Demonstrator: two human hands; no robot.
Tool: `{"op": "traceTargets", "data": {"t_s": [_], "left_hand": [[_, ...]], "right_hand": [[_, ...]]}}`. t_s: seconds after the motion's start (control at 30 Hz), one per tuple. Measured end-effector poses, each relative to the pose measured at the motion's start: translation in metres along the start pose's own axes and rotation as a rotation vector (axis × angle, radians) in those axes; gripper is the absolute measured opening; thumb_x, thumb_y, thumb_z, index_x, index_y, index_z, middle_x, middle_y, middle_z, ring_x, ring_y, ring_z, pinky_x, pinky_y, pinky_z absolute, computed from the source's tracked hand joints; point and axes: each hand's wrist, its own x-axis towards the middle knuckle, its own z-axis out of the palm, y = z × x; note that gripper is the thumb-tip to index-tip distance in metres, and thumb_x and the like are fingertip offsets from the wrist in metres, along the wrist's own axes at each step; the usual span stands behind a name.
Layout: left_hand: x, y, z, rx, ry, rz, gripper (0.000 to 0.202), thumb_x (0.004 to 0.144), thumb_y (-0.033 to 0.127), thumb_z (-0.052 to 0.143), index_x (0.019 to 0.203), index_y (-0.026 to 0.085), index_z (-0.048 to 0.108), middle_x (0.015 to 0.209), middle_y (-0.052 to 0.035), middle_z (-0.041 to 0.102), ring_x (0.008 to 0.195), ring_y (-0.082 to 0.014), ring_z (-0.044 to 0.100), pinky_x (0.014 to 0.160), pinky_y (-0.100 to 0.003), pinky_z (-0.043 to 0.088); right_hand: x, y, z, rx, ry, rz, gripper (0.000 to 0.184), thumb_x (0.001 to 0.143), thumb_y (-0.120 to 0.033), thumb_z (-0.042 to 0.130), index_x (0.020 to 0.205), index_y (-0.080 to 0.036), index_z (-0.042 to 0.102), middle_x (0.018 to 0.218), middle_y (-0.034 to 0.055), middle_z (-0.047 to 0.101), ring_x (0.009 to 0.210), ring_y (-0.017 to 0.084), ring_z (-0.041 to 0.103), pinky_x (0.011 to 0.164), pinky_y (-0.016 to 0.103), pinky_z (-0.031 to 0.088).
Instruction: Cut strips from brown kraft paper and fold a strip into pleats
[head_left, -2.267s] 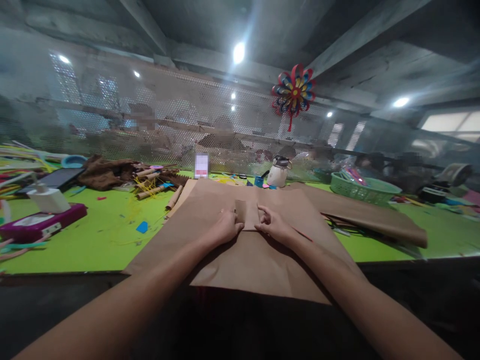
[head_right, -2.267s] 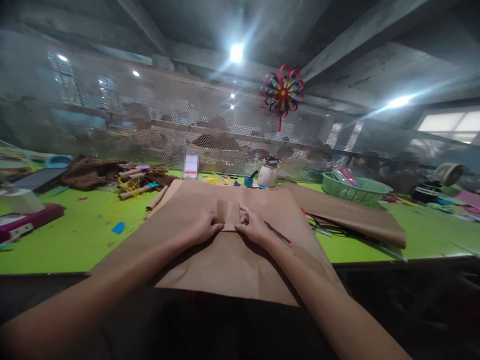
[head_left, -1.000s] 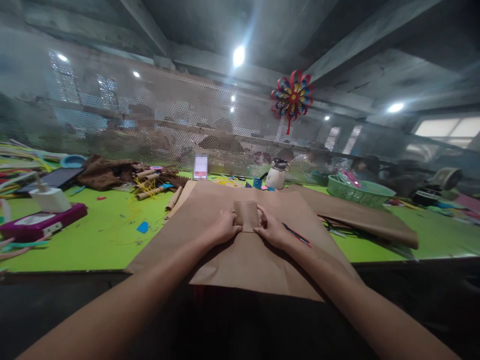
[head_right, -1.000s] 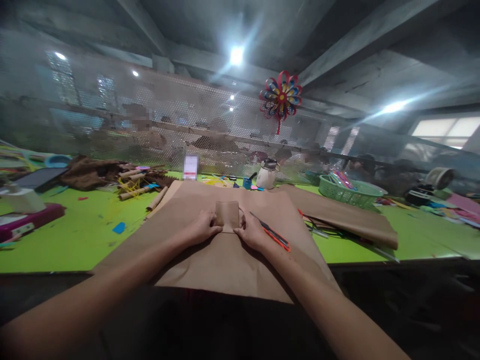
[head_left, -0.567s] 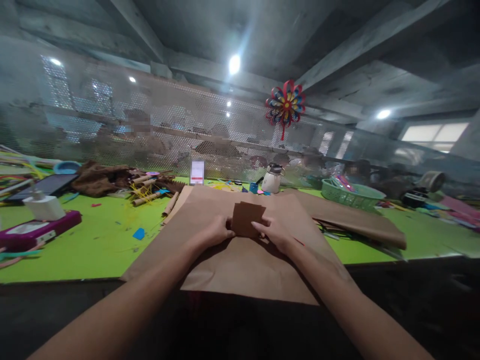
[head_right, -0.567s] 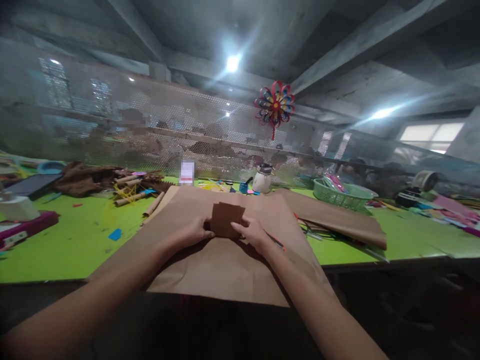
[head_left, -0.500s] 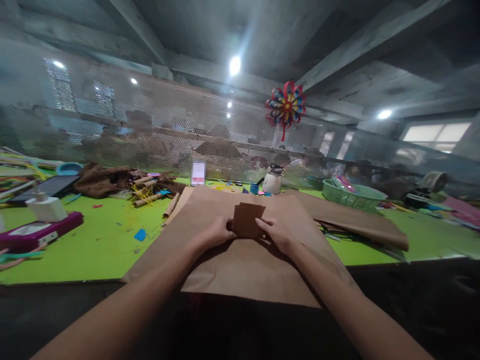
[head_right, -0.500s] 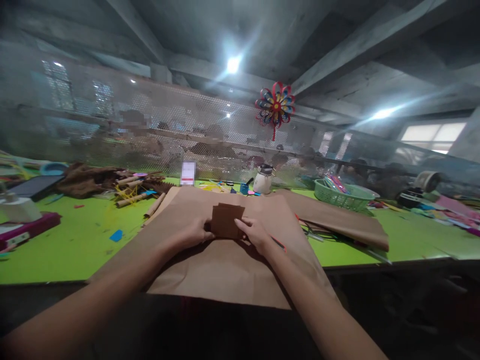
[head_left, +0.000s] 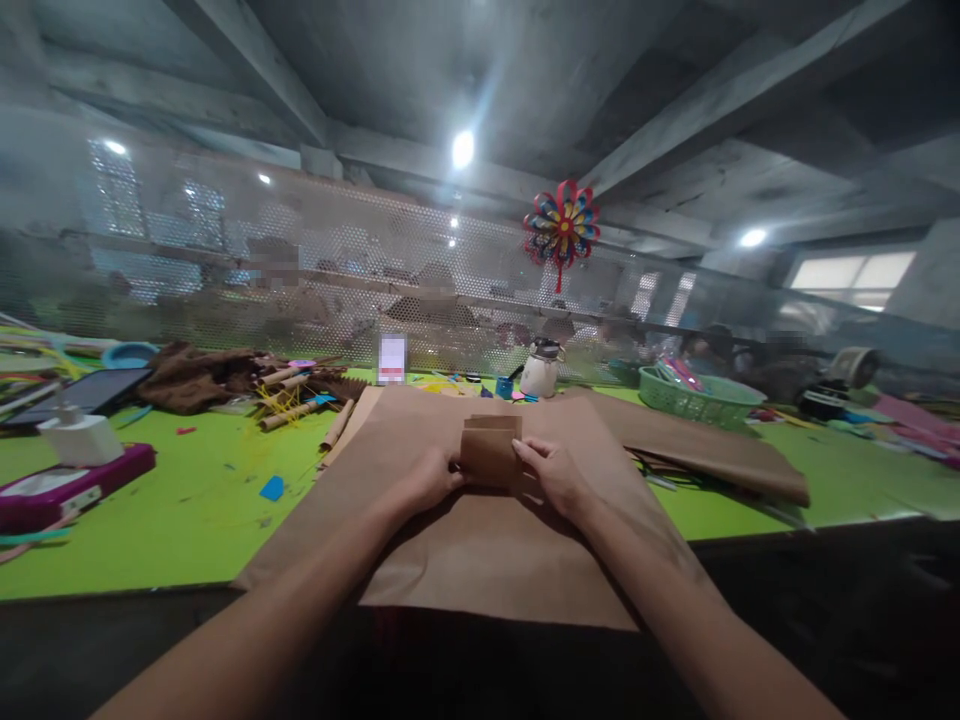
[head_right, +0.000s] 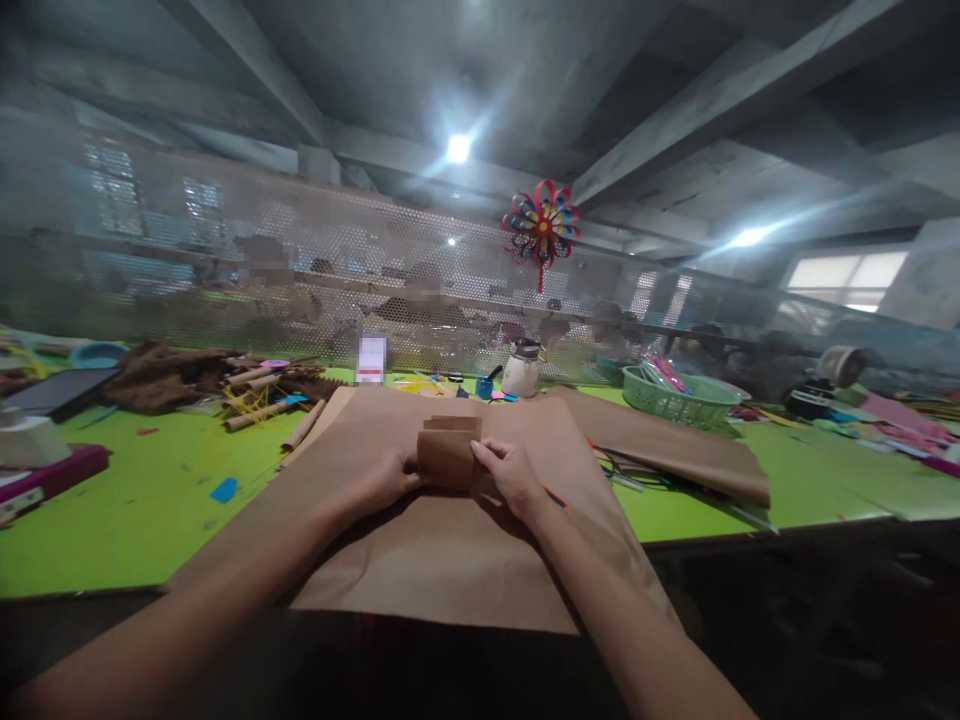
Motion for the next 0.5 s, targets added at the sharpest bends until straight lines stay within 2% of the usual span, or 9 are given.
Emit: {"op": "traceTargets", "data": {"t_s": [0.13,0.3,0.43,0.5], "left_hand": [[0.0,-0.002,0.0,-0.029,-0.012,0.03,0.032,0.07,0.026,0.059,0.099,0.014,0.068,0.098,-0.0057,0.07,0.088,-0.0232,0.061,0.081,-0.033,0.047],[0.0,0.002,-0.001,-0.062,-0.049,0.084,0.033,0.071,0.027,0.057,0.101,0.015,0.067,0.102,-0.0046,0.069,0.093,-0.0226,0.061,0.086,-0.034,0.046],[-0.001,0.007,-0.005,-0.021,-0.049,0.075,0.03,0.074,0.03,0.054,0.095,0.015,0.068,0.099,-0.0044,0.07,0.092,-0.0223,0.062,0.084,-0.033,0.046],[0.001,0.006,-0.007,0.027,-0.044,0.044,0.031,0.075,0.033,0.052,0.092,0.014,0.069,0.095,-0.0053,0.07,0.09,-0.0236,0.062,0.081,-0.033,0.047]], "right_hand": [[-0.001,-0.002,0.0,0.069,-0.019,0.042,0.037,0.069,-0.051,0.063,0.083,-0.017,0.062,0.076,0.0015,0.059,0.071,0.015,0.055,0.061,0.024,0.044],[0.003,-0.009,-0.006,0.113,0.125,-0.057,0.036,0.067,-0.049,0.065,0.078,-0.015,0.06,0.073,0.0017,0.059,0.066,0.014,0.052,0.06,0.025,0.044],[0.008,-0.016,-0.018,-0.093,0.277,-0.112,0.037,0.068,-0.053,0.057,0.069,-0.016,0.055,0.059,-0.0009,0.052,0.056,0.012,0.047,0.052,0.024,0.04],[0.011,-0.019,-0.031,-0.21,0.34,-0.137,0.037,0.068,-0.052,0.055,0.063,-0.016,0.052,0.053,-0.0023,0.047,0.051,0.011,0.043,0.049,0.023,0.037]]}}
